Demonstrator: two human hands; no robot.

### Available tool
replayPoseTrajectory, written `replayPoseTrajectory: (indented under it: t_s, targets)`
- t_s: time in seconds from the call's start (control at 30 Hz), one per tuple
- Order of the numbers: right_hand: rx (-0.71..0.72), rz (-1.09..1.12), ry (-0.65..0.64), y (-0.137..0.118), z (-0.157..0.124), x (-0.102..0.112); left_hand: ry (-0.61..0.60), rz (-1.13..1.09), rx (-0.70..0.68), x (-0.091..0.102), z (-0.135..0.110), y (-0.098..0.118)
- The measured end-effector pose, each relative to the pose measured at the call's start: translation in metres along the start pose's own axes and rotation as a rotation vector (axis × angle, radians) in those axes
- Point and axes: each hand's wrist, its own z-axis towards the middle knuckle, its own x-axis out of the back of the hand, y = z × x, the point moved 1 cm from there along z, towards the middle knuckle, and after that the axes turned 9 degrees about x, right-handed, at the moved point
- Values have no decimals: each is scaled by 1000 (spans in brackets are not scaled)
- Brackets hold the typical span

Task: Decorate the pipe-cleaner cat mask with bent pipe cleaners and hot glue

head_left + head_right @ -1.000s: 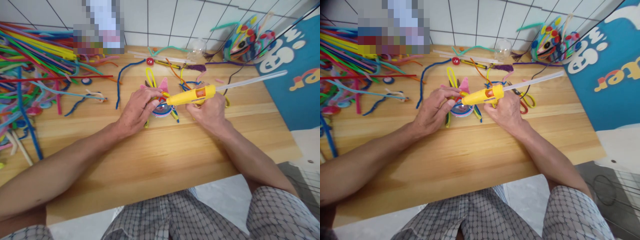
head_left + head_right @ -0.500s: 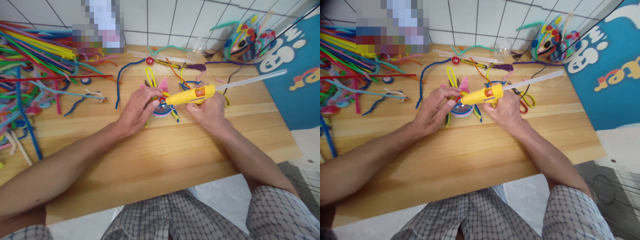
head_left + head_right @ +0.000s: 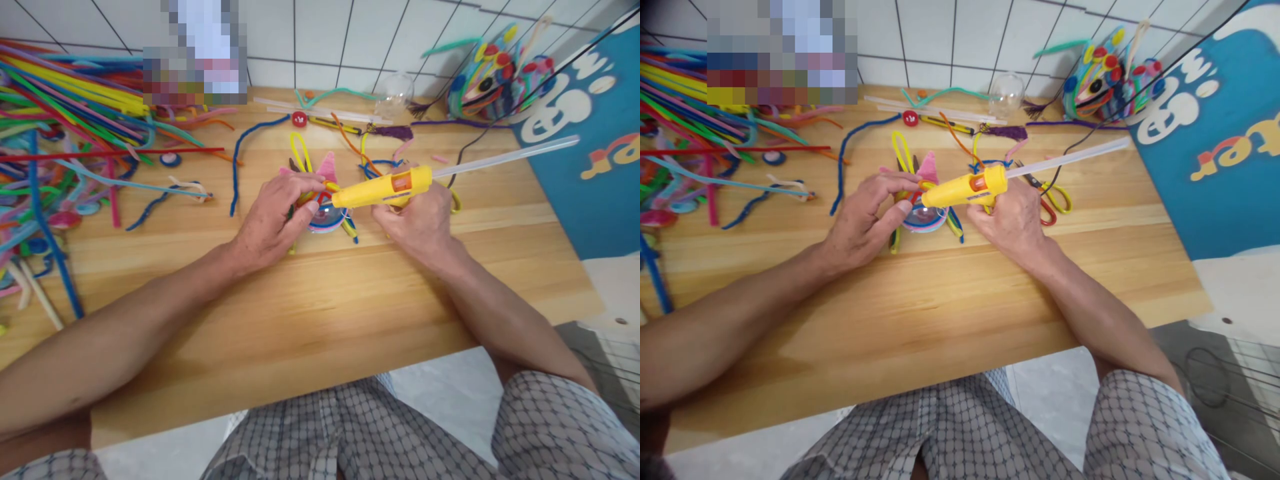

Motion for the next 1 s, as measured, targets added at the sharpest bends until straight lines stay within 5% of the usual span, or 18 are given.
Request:
replayPoseTrajectory:
  t_s: [1.0]
  targets:
    - [0, 37, -36, 1, 1, 2, -13, -108, -13, 3, 2, 6]
